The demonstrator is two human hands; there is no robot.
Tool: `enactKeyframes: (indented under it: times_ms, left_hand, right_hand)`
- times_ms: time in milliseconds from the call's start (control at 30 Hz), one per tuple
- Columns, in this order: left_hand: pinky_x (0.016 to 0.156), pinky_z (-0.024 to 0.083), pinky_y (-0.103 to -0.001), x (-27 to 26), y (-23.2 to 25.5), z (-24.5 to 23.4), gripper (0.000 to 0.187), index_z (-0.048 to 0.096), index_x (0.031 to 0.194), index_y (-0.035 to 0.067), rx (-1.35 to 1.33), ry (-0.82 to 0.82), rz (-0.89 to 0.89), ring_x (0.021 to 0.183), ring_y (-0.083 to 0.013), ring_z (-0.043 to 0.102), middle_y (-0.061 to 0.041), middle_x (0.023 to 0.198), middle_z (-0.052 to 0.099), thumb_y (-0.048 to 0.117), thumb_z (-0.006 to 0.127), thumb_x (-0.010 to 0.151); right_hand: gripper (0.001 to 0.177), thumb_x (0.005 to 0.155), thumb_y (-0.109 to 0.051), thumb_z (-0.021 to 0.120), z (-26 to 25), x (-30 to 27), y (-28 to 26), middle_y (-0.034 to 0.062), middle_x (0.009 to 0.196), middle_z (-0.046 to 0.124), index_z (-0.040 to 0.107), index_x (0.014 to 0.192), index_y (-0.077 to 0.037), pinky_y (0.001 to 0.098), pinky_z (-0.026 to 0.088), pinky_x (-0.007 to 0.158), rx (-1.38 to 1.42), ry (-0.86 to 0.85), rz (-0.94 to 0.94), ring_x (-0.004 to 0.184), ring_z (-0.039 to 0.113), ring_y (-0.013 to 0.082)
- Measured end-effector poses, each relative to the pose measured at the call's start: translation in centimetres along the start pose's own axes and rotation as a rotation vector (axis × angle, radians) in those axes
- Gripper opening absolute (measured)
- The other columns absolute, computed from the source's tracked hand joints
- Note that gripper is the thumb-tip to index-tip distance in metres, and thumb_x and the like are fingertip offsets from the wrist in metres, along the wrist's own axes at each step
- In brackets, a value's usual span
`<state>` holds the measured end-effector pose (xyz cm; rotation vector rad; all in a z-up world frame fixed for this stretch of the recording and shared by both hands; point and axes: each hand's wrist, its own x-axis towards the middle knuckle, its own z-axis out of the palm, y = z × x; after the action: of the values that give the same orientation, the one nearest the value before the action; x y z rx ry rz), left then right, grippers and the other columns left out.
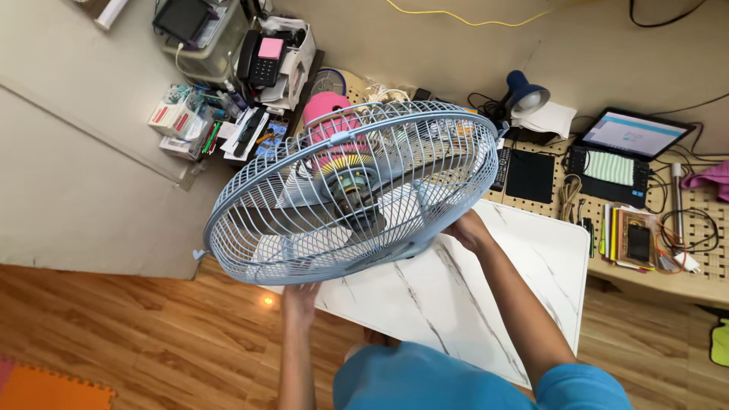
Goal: The person assembles a light blue table fan by attaching the front grille, inserting the fan blade onto the motor shaft, and securing the rear grille. The person repeatedly removes and reattaches the fan blade and grilles during the process.
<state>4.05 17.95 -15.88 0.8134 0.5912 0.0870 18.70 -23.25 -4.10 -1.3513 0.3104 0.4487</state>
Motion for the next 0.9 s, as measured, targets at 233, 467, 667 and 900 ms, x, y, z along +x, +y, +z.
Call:
enactKeyframes:
  times_ms: [233, 467, 667, 900]
  left_hand:
    - [0.106, 0.05, -0.046, 1.0, -0.9, 4.1, 0.048, 0.051, 0.145, 0.003, -0.179, -0.082, -0.091, 0.125, -0.0343, 0.06, -0.016, 0.14, 0.06, 0.03, 0.041, 0.107]
    - [0.105, 0.053, -0.045, 0.4, -0.1, 4.8, 0.047, 0.052, 0.142, 0.002, -0.213, -0.123, -0.062, 0.125, -0.0329, 0.062, -0.017, 0.137, 0.063, 0.029, 0.041, 0.106]
    - [0.102, 0.052, -0.048, 2.3, -0.5, 2.8, 0.045, 0.054, 0.143, 0.007, -0.198, -0.082, -0.08, 0.117, -0.0285, 0.063, -0.012, 0.133, 0.063, 0.033, 0.046, 0.106]
    - [0.102, 0.054, -0.043, 2.7, 0.5, 2.6, 0.044, 0.054, 0.144, 0.007, -0.232, -0.221, -0.076, 0.117, -0.025, 0.062, -0.011, 0.134, 0.062, 0.026, 0.055, 0.105]
  right_hand:
    - [0.043, 0.1, -0.033, 0.056, 0.4, 0.0, -1.2, 0.0157, 0.12, 0.071, 0.064, 0.128, 0.0, 0.0461, 0.058, 0.096, -0.175, -0.042, -0.061, 0.107, 0.071, 0.0258]
    - [0.037, 0.103, -0.031, 0.054, -0.3, 1.5, 1.7, 0.0131, 0.116, 0.071, 0.064, 0.122, -0.001, 0.0449, 0.055, 0.097, 0.09, -0.072, -0.013, 0.105, 0.068, 0.0255]
    - [0.034, 0.102, -0.029, 0.054, -0.5, 1.3, 1.6, 0.0127, 0.118, 0.071, 0.065, 0.122, -0.003, 0.0441, 0.055, 0.097, 0.154, -0.104, -0.021, 0.107, 0.068, 0.0257]
    - [0.032, 0.102, -0.027, 0.057, -0.3, 0.9, 1.2, 0.0124, 0.117, 0.07, 0.065, 0.122, -0.002, 0.043, 0.055, 0.094, 0.181, -0.106, -0.029, 0.104, 0.069, 0.0241]
